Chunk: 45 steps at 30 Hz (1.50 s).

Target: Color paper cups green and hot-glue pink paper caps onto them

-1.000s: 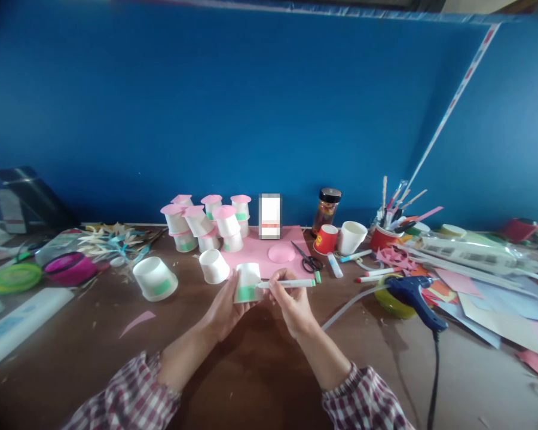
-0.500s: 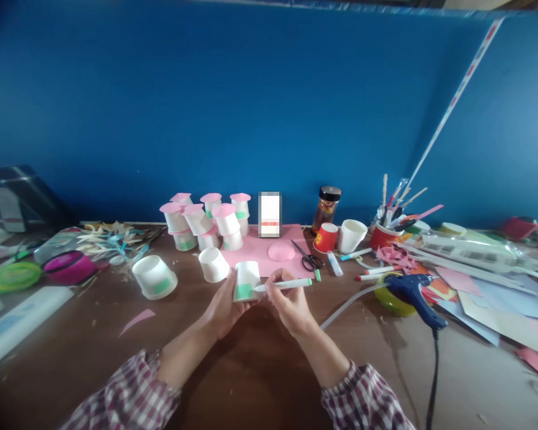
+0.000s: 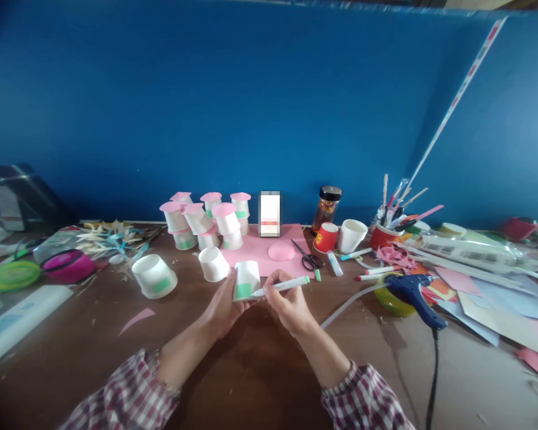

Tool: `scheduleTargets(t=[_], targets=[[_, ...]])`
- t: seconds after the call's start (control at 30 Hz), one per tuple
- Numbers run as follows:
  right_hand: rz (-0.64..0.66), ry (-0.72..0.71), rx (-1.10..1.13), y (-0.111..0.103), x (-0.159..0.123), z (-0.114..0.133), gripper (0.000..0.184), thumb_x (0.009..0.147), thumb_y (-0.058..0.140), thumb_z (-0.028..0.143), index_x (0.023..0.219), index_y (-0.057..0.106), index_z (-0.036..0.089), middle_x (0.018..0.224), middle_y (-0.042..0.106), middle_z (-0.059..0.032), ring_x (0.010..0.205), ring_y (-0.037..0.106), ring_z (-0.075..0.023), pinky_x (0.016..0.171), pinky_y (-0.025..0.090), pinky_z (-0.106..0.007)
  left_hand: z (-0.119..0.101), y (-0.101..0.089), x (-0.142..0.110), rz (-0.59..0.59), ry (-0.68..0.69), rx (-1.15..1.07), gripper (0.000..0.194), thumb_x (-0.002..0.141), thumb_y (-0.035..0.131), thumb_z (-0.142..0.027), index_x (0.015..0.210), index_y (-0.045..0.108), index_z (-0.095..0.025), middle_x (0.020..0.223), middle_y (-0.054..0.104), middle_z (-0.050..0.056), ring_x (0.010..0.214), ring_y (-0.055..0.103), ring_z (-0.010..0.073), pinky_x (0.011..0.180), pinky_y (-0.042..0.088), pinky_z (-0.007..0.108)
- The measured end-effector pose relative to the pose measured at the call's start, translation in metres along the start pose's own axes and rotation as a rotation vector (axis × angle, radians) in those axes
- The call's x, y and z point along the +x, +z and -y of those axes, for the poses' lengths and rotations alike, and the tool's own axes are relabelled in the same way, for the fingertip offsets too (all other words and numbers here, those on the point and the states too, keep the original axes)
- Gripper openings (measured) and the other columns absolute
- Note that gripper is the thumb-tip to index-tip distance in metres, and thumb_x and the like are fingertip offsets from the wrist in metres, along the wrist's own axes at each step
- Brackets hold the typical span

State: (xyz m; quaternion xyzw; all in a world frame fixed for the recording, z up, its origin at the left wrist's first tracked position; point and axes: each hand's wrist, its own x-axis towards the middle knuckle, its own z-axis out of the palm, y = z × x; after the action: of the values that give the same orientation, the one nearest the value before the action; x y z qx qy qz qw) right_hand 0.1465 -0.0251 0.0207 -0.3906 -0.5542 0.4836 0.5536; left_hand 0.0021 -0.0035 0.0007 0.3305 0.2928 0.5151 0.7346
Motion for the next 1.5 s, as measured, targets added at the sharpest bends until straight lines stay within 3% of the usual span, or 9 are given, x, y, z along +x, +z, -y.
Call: scheduleTargets(t=[0.13, 0.33, 0.47, 0.67, 0.8, 0.97, 1.13, 1.5], targets=[[-0.057, -0.007, 0.009, -0.0005, 0.0006, -0.0009, 0.025, 0.081, 0.061, 0.038, 0.069, 0.049, 0.019, 0.056, 0.047, 0.0042, 0.051, 0.041, -0.0089, 0.05, 0.032, -0.023, -0.0004, 0.0003, 0.0, 0.035, -0.029, 0.01, 0.048, 0.082, 0.044, -0.058, 0.092, 0.059, -0.014, 0.083, 0.065, 0.007, 0.077, 0.061, 0.0196, 0.075, 0.045, 0.034], [-0.004, 0.011, 0.033, -0.0008, 0.0001, -0.0032, 0.025, 0.079, 0.063, 0.036, 0.069, 0.048, 0.019, 0.054, 0.046, 0.005, 0.049, 0.037, -0.0077, 0.047, 0.029, -0.022, -0.0007, -0.0008, -0.0006, 0.002, -0.039, 0.0, 0.048, 0.082, 0.042, -0.06, 0.089, 0.058, -0.015, 0.08, 0.065, 0.007, 0.075, 0.061, 0.0187, 0.075, 0.045, 0.034], [-0.065, -0.01, 0.051, -0.0009, 0.0, -0.0051, 0.022, 0.082, 0.059, 0.035, 0.071, 0.05, 0.019, 0.056, 0.047, 0.0044, 0.052, 0.041, -0.0086, 0.051, 0.033, -0.022, -0.0008, -0.0002, -0.0016, 0.055, -0.053, 0.009, 0.051, 0.083, 0.041, -0.059, 0.095, 0.059, -0.013, 0.085, 0.066, 0.009, 0.079, 0.061, 0.0201, 0.077, 0.045, 0.034], [0.025, 0.002, 0.037, -0.0026, 0.0001, -0.0037, 0.023, 0.079, 0.063, 0.036, 0.07, 0.05, 0.018, 0.055, 0.047, 0.0049, 0.049, 0.038, -0.0077, 0.048, 0.03, -0.021, -0.0011, 0.0004, -0.0008, 0.013, -0.042, 0.003, 0.049, 0.082, 0.042, -0.06, 0.089, 0.058, -0.014, 0.08, 0.065, 0.007, 0.074, 0.06, 0.0188, 0.073, 0.046, 0.033], [-0.047, -0.003, 0.04, -0.002, 0.0007, -0.0036, 0.024, 0.08, 0.062, 0.038, 0.07, 0.051, 0.019, 0.056, 0.048, 0.0042, 0.052, 0.042, -0.009, 0.051, 0.033, -0.022, -0.0017, 0.0006, -0.0011, 0.044, -0.057, 0.007, 0.051, 0.082, 0.043, -0.059, 0.096, 0.06, -0.013, 0.084, 0.065, 0.009, 0.078, 0.061, 0.0202, 0.076, 0.046, 0.034], [0.019, 0.011, 0.027, -0.0021, 0.0, -0.0032, 0.023, 0.079, 0.062, 0.037, 0.07, 0.051, 0.019, 0.055, 0.047, 0.0047, 0.05, 0.039, -0.0085, 0.048, 0.03, -0.022, -0.0007, 0.0001, -0.0008, 0.016, -0.038, 0.004, 0.05, 0.081, 0.043, -0.06, 0.09, 0.06, -0.014, 0.079, 0.065, 0.007, 0.074, 0.061, 0.0194, 0.073, 0.046, 0.033], [-0.089, -0.036, 0.043, -0.0022, 0.0003, -0.007, 0.023, 0.081, 0.06, 0.038, 0.071, 0.051, 0.02, 0.056, 0.049, 0.0042, 0.052, 0.043, -0.0097, 0.051, 0.034, -0.022, -0.0002, 0.0015, -0.0014, 0.029, -0.017, 0.012, 0.052, 0.08, 0.045, -0.06, 0.096, 0.06, -0.013, 0.085, 0.066, 0.009, 0.08, 0.062, 0.0214, 0.076, 0.046, 0.035], [-0.084, -0.071, 0.005, -0.0023, 0.0015, -0.0065, 0.022, 0.082, 0.059, 0.036, 0.071, 0.052, 0.019, 0.057, 0.049, 0.0036, 0.053, 0.045, -0.0105, 0.053, 0.037, -0.024, -0.0018, 0.004, -0.0034, 0.047, -0.024, 0.034, 0.05, 0.082, 0.043, -0.058, 0.098, 0.061, -0.014, 0.091, 0.066, 0.011, 0.083, 0.061, 0.023, 0.077, 0.046, 0.036]])
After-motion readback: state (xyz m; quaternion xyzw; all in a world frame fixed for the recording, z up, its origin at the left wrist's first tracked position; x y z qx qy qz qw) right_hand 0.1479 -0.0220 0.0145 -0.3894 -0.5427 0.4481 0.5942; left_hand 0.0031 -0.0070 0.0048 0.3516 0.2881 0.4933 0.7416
